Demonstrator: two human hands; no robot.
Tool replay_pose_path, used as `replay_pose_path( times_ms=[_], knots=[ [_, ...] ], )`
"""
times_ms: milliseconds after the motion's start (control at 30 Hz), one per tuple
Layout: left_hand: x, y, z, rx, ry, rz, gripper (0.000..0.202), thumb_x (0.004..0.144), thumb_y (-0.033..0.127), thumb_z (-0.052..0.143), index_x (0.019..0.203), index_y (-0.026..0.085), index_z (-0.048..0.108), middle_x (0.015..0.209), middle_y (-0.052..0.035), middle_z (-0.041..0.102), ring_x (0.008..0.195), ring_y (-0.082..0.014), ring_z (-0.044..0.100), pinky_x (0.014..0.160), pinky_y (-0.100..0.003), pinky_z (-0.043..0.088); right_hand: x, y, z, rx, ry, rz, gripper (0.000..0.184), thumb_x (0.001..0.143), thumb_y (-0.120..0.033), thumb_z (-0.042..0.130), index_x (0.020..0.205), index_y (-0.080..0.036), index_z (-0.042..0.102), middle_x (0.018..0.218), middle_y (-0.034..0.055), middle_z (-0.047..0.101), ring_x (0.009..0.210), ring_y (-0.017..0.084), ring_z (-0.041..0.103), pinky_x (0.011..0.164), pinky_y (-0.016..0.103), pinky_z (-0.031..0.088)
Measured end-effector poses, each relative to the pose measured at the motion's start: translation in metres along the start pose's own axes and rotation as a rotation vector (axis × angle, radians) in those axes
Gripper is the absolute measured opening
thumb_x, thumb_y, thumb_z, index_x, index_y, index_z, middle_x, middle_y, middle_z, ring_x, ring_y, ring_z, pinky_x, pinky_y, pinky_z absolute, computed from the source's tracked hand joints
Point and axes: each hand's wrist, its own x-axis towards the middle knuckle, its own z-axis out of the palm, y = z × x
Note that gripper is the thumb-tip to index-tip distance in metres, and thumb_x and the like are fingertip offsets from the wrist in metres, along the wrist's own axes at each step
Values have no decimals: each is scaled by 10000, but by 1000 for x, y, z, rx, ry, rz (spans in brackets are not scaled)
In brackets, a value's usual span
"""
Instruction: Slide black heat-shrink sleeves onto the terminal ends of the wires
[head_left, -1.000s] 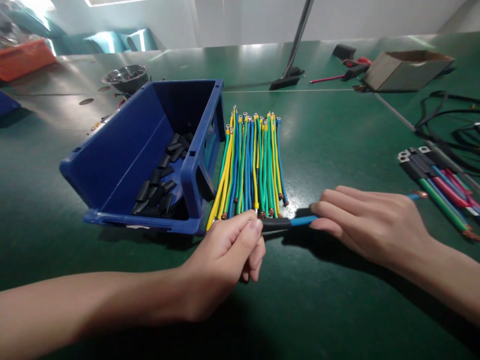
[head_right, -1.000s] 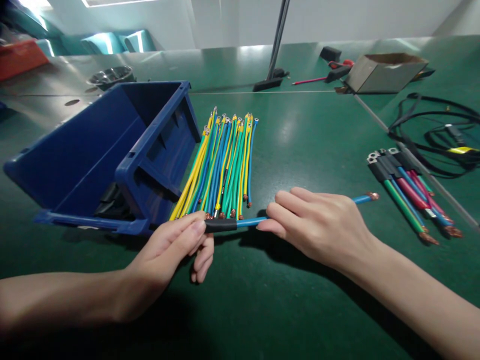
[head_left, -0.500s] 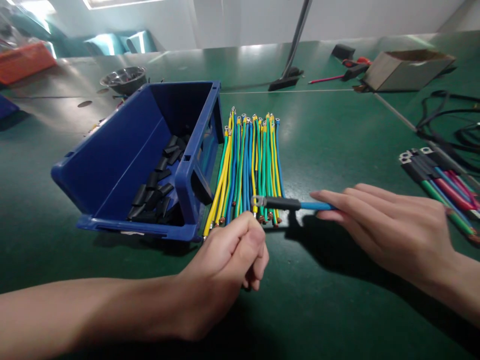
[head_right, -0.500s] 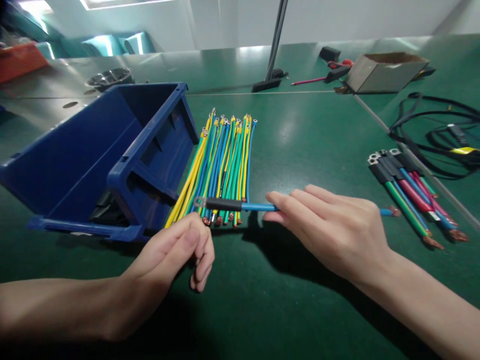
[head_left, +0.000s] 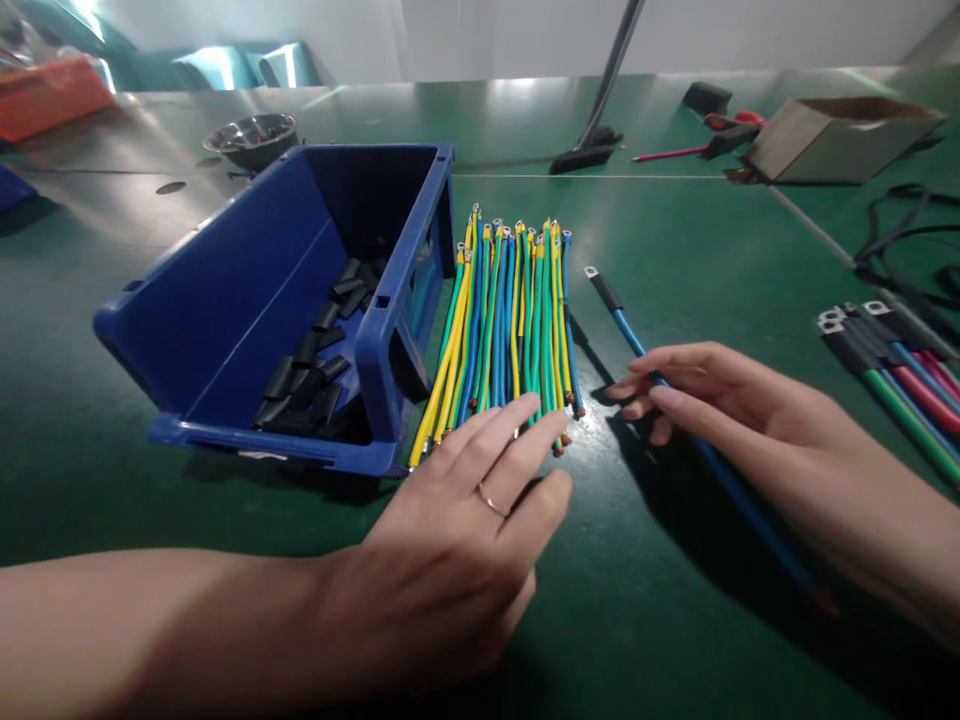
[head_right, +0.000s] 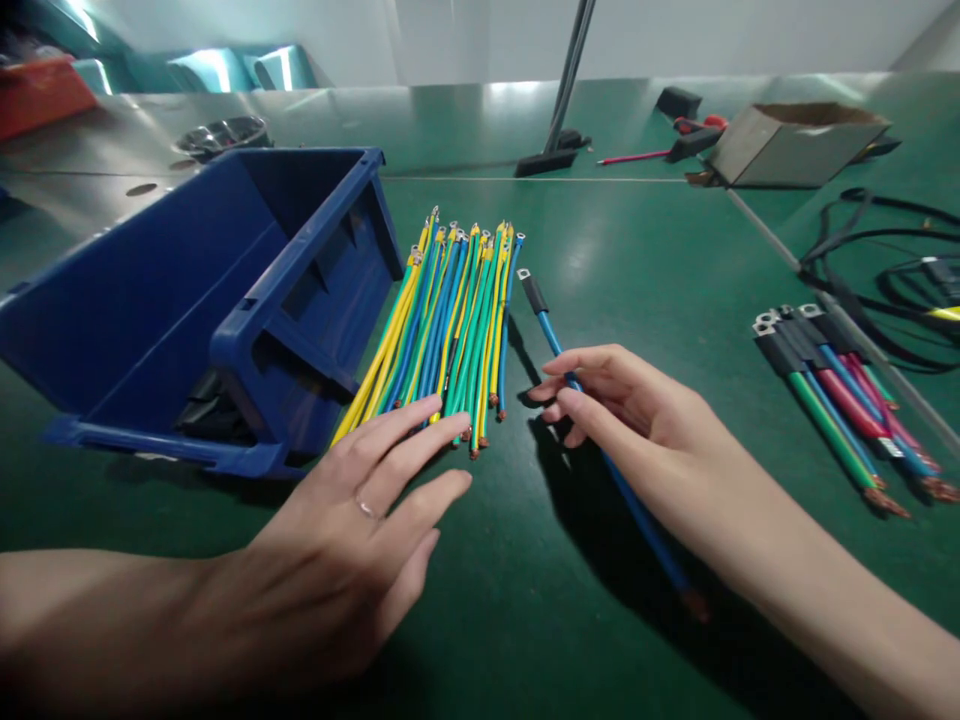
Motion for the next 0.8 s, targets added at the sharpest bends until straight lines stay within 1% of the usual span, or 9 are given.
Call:
replay_pose_path(
  times_ms=[67, 100, 167, 267, 333, 400, 567, 667, 800],
  knots=[
    [2, 0, 1, -18, -32, -43, 403, 968, 195, 485, 1350, 81, 546, 1573, -185, 433, 1497, -323, 328, 1227, -460, 286, -4, -2, 4, 35, -3, 22, 296, 941, -482, 566, 1089, -236, 638, 963, 73, 749, 817, 211, 730, 631, 296, 583],
    [2, 0, 2, -30, -38, -44, 411, 978, 207, 470, 1358, 70, 544, 1561, -194, 451, 1488, -327, 352, 1213, -469, 320, -6, -2, 7, 12, 6, 16, 305, 934, -479, 576, 1106, -235, 633, 976, 74, 738, 827, 213, 723, 633, 299, 573],
    [4, -1, 2, -45, -34, -35, 412, 986, 211, 452, 1354, 55, 554, 1543, -199, 478, 1478, -329, 377, 1198, -481, 357, -8, 0, 11, -167, 47, -44, 294, 946, -456, 553, 1114, -227, 627, 919, 66, 711, 744, 195, 688, 585, 292, 527],
    [4, -2, 2, -37, -14, -28, 409, 982, 206, 456, 1342, 51, 571, 1531, -199, 496, 1466, -338, 399, 1179, -498, 391, -7, 3, 15, -397, 43, -151, 244, 961, -364, 498, 1089, -192, 613, 787, 46, 662, 570, 156, 593, 498, 273, 433],
    [5, -1, 2, -28, -10, -26, 400, 978, 199, 460, 1330, 59, 589, 1523, -193, 509, 1454, -343, 418, 1164, -506, 414, -5, 3, 17, -456, 43, -177, 227, 964, -317, 463, 1081, -172, 591, 726, 29, 637, 494, 136, 542, 465, 264, 394],
    [6, -1, 3, -22, -3, -17, 394, 975, 192, 461, 1318, 63, 605, 1513, -193, 521, 1441, -348, 436, 1152, -509, 429, -2, 2, 19, -493, 57, -180, 219, 976, -305, 430, 1071, -166, 571, 680, 11, 618, 458, 128, 520, 456, 261, 378],
    [7, -1, 4, -3, 5, 1, 387, 982, 183, 458, 1315, 55, 608, 1502, -211, 527, 1437, -359, 439, 1143, -519, 436, -1, 0, 22, -615, 48, -195, 266, 1012, -363, 390, 1052, -190, 588, 654, 10, 615, 478, 151, 542, 449, 271, 307],
    [6, -2, 6, -5, 3, -3, 390, 985, 186, 459, 1328, 70, 602, 1517, -202, 513, 1446, -346, 428, 1152, -515, 426, -2, -1, 22, -613, 36, -223, 264, 1011, -358, 396, 1076, -190, 589, 659, 2, 608, 493, 145, 536, 472, 268, 317],
    [5, -4, 7, -18, 12, 0, 391, 990, 200, 453, 1330, 80, 603, 1519, -196, 513, 1447, -340, 427, 1157, -514, 417, -4, -2, 20, -475, -11, -249, 204, 970, -262, 422, 1085, -190, 574, 705, -1, 618, 555, 142, 559, 536, 272, 385]
  ],
)
